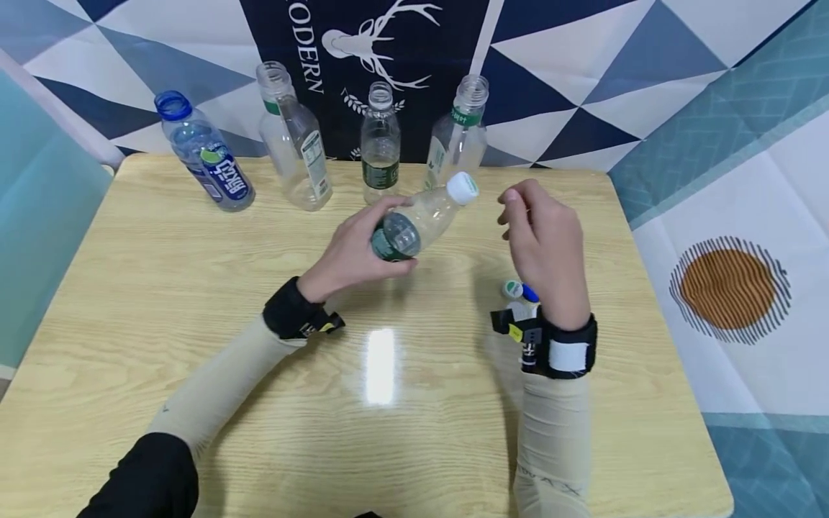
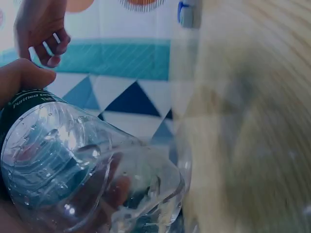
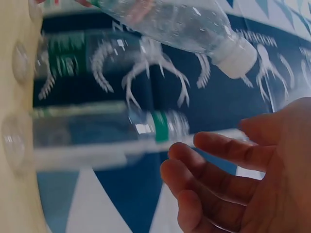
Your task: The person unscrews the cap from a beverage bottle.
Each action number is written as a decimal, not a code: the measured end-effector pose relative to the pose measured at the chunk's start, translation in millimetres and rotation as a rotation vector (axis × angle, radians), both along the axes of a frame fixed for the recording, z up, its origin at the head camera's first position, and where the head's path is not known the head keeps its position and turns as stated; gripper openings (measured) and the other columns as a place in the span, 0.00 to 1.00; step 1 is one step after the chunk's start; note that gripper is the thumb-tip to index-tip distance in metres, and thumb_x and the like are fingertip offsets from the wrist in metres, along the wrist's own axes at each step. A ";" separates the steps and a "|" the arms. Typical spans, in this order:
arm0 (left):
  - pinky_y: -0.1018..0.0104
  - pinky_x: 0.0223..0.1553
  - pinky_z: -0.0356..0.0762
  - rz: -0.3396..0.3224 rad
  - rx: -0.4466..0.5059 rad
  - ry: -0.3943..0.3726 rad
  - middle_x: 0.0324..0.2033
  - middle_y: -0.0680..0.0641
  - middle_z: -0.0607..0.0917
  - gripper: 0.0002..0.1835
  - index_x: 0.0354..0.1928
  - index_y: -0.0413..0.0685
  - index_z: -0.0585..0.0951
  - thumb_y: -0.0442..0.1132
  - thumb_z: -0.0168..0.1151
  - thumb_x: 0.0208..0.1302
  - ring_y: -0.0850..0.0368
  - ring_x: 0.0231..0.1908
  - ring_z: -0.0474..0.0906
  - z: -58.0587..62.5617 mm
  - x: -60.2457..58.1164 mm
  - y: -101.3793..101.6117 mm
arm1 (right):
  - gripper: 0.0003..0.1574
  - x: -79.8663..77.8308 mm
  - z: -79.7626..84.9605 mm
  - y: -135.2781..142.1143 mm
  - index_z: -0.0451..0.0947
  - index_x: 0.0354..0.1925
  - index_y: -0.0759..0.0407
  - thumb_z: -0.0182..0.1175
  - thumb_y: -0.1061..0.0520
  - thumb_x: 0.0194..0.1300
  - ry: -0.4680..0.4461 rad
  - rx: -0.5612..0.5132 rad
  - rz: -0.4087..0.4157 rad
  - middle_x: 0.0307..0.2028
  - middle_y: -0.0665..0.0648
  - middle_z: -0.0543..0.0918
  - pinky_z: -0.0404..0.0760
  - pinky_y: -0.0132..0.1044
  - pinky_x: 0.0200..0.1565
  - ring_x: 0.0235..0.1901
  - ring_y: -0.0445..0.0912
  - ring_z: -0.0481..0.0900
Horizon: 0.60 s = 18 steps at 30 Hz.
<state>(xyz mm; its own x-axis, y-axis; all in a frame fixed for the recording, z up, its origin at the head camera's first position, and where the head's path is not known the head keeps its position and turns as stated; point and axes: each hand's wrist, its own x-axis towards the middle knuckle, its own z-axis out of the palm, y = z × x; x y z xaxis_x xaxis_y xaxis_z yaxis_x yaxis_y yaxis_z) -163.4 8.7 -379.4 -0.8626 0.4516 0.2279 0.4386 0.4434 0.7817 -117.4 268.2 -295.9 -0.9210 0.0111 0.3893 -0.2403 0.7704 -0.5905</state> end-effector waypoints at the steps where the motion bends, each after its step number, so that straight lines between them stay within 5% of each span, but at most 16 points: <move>1: 0.51 0.52 0.80 0.013 -0.013 0.002 0.65 0.49 0.80 0.47 0.71 0.65 0.70 0.54 0.79 0.46 0.52 0.57 0.80 1.4 0.5 -6.6 | 0.26 -0.8 -1.5 -4.9 0.81 0.45 0.65 0.45 0.47 0.82 0.004 0.009 0.021 0.30 0.60 0.86 0.72 0.21 0.29 0.23 0.32 0.78; 8: 0.53 0.39 0.81 0.081 -0.176 0.049 0.53 0.45 0.88 0.46 0.70 0.69 0.69 0.55 0.78 0.46 0.51 0.45 0.85 16.0 5.3 -40.9 | 0.30 -3.3 -12.1 -36.7 0.80 0.50 0.64 0.39 0.44 0.84 -0.027 0.096 0.115 0.30 0.58 0.86 0.72 0.30 0.30 0.26 0.48 0.82; 18: 0.56 0.26 0.78 0.103 -0.384 0.312 0.45 0.50 0.89 0.51 0.73 0.69 0.68 0.56 0.80 0.43 0.53 0.33 0.83 21.1 13.8 -55.0 | 0.45 -2.5 -18.0 -53.7 0.80 0.38 0.61 0.30 0.30 0.81 0.000 0.113 0.134 0.25 0.56 0.86 0.71 0.36 0.27 0.22 0.46 0.81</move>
